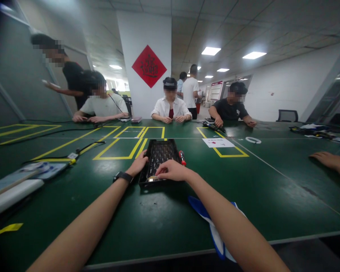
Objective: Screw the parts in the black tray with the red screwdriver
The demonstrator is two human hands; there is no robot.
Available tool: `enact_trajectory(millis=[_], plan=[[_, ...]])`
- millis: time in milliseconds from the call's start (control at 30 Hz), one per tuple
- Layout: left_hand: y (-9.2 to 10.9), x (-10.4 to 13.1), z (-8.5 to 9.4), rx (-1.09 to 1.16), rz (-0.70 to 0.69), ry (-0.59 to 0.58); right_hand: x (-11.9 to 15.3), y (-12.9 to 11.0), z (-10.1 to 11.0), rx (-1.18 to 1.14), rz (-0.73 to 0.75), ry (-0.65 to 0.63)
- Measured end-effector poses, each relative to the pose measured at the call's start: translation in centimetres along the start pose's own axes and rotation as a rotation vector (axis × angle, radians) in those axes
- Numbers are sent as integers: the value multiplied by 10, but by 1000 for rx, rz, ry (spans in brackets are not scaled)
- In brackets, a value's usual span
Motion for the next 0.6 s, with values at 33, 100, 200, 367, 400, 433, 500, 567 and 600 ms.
enact_trajectory(millis=[33,100,200,367,400,433,500,567,600], plan=[[1,1,0,0,-8,15,0,0,-1,26,1,-3],[4,3,1,1,-37,30,-1,0,-3,47,-4,-8],[10,6,3,-4,-74,38,-3,1,-6,66,-16,5],[12,7,4,-19,-82,41,-3,0,-8,177,11,54],[12,7,4,-18,-84,40,-3,1,-8,187,23,52],[12,7,4,-16,-86,40,-3,1,-8,195,33,50],[12,7,4,-14,-88,37,-4,2,-8,207,42,54],[12,7,4,-18,-85,36,-5,4,-9,214,37,58],[12,7,4,-21,-84,35,-5,5,-9,214,36,59]])
Point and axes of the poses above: each hand's wrist, its own x-axis away from the middle knuckle, its own z-axis out of the back of the hand, y = z × x, the point moved 4 cm from there along -x, towards the middle knuckle, and after that the axes turned 6 degrees about -y, right-handed, at the moved point
